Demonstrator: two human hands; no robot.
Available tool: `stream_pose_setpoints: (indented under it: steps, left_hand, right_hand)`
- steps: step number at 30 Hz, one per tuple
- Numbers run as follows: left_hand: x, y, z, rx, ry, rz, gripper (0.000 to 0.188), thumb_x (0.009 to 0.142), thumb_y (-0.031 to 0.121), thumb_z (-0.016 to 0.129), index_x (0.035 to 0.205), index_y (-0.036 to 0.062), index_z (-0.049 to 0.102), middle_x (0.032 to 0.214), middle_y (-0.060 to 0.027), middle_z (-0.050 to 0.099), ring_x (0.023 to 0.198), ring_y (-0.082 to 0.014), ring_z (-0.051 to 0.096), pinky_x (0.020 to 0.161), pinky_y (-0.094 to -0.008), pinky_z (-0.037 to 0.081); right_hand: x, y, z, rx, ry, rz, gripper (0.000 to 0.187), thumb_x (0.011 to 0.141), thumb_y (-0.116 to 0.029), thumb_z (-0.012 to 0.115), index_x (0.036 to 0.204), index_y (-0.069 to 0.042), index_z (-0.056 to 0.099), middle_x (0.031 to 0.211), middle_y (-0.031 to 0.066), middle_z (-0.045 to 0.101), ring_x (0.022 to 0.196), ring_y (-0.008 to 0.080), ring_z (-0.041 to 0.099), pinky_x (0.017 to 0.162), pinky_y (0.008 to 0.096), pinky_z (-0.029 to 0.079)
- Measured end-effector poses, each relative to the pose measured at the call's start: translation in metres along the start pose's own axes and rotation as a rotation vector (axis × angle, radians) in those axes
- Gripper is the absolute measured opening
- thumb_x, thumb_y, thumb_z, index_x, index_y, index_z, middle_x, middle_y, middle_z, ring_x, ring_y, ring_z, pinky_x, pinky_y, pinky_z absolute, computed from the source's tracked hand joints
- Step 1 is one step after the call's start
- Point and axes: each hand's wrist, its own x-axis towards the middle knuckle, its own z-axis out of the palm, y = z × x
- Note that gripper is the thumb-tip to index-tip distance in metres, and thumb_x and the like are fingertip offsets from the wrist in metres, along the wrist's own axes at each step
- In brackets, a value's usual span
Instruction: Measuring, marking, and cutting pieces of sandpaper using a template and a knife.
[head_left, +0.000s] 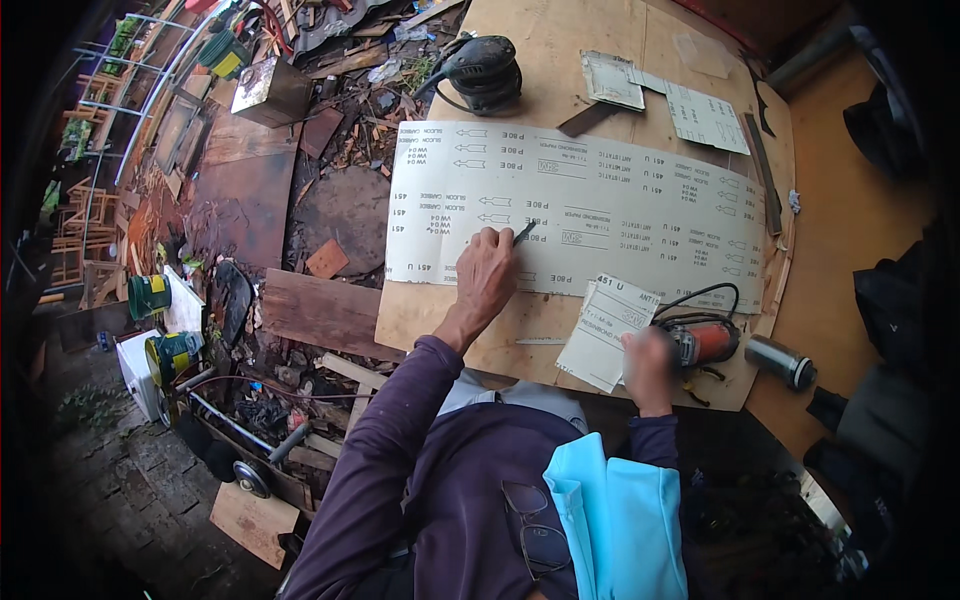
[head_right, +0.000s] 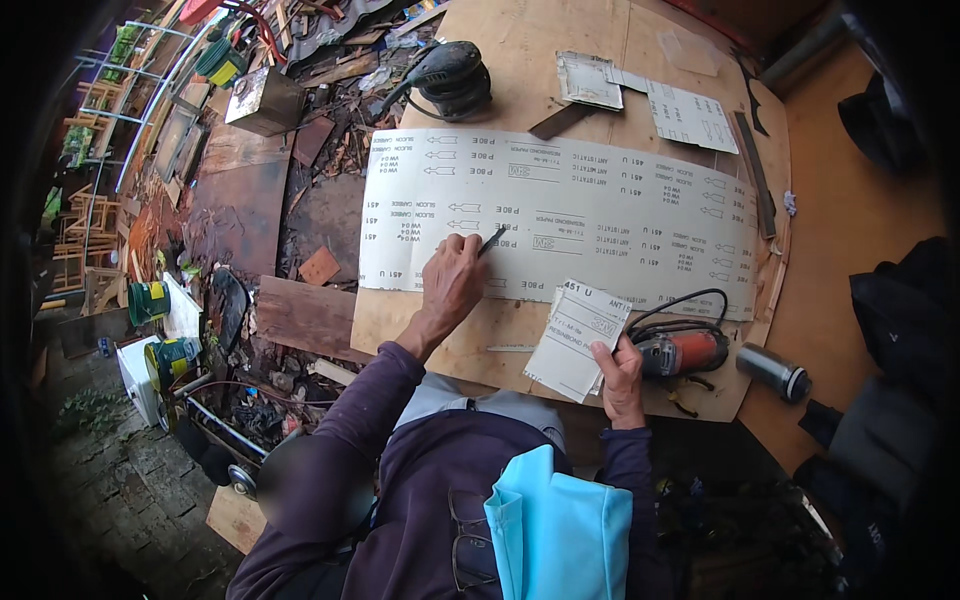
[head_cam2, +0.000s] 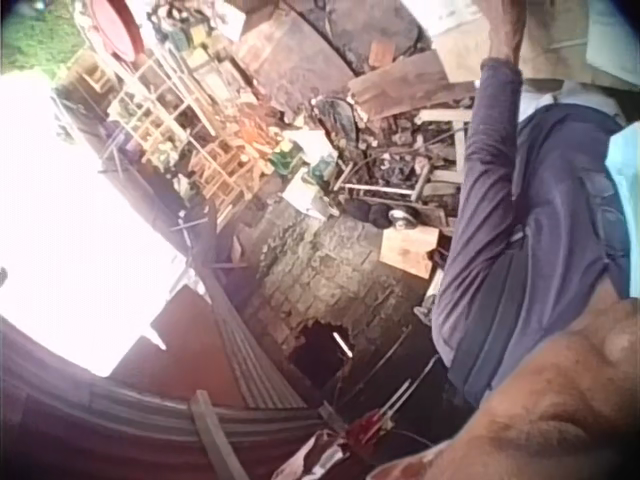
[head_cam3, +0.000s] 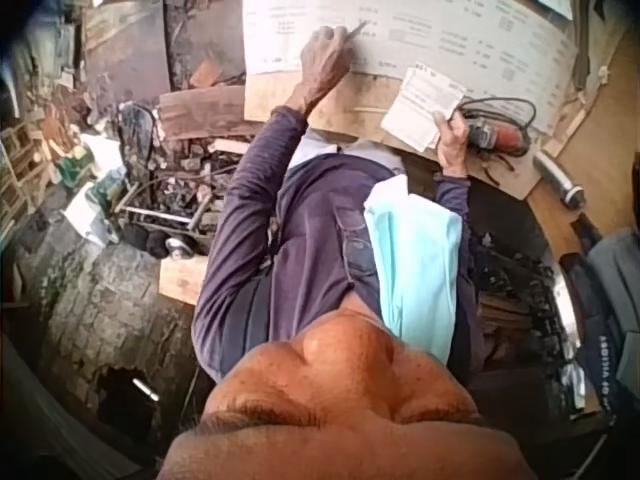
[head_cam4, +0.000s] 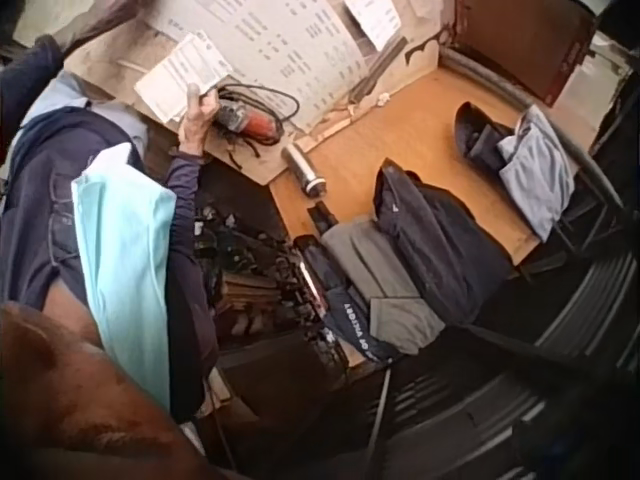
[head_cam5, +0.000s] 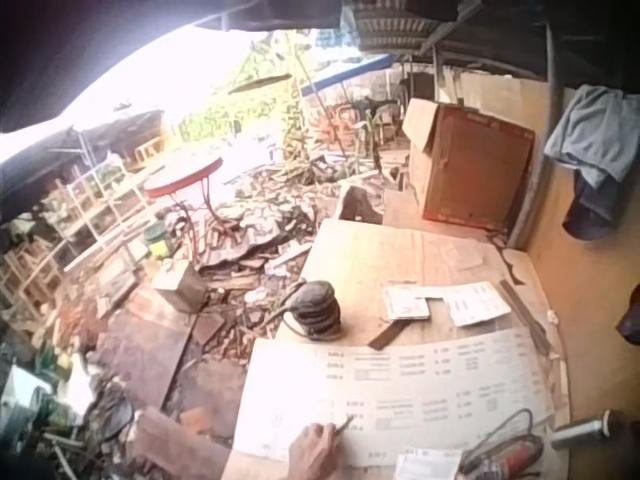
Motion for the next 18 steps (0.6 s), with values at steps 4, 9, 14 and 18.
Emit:
stream_pose_setpoints:
  steps: [4, 9, 14, 18]
  left_hand:
    - [0.017, -0.002, 0.007, 0.044, -0.046, 0.054, 0.013, 0.086, 0.002, 0.059, 0.099, 0.0025, 0.059, 0.087, -0.0199, 0.065, 0.076, -0.0395, 0.068, 0.065, -0.0509, 0.054]
    - [0.077, 0.054, -0.039, -0.992, -0.024, -0.181, 0.066, 0.102, 0.024, 0.069, 0.157, 0.0052, 0.037, 0.142, -0.0242, 0.057, 0.114, -0.0310, 0.069, 0.089, -0.0399, 0.059]
    - [-0.019, 0.076, -0.026, -0.834, -0.543, -0.348, 0.079, 0.107, 0.042, 0.060, 0.157, -0.0085, 0.025, 0.145, -0.0351, 0.052, 0.123, -0.0387, 0.066, 0.098, -0.0449, 0.056]
    - [-0.097, 0.101, 0.034, -0.747, -0.242, -0.232, 0.062, 0.102, 0.024, 0.064, 0.151, -0.0041, 0.038, 0.138, -0.0354, 0.052, 0.131, -0.0384, 0.054, 0.109, -0.0463, 0.044]
  right_hand:
    - [-0.014, 0.016, -0.015, 0.017, 0.036, 0.069, 0.039, 0.096, -0.010, 0.072, 0.132, 0.005, 0.065, 0.124, 0.0095, 0.072, 0.111, 0.0148, 0.067, 0.102, 0.0304, 0.050]
    - [-0.015, 0.038, -0.019, 0.174, 0.034, 0.192, 0.034, 0.095, -0.012, 0.074, 0.126, 0.001, 0.068, 0.116, 0.0060, 0.073, 0.101, 0.0125, 0.068, 0.093, 0.0281, 0.053]
    - [0.001, 0.025, 0.021, 0.251, 0.031, 0.054, 0.041, 0.098, -0.014, 0.072, 0.135, 0.001, 0.063, 0.126, 0.0072, 0.070, 0.114, 0.0139, 0.064, 0.102, 0.0310, 0.049]
    - [0.017, 0.053, 0.041, 0.189, 0.180, 0.015, 0.044, 0.107, -0.029, 0.061, 0.140, 0.001, 0.058, 0.132, 0.0102, 0.068, 0.118, 0.0156, 0.063, 0.103, 0.0324, 0.049]
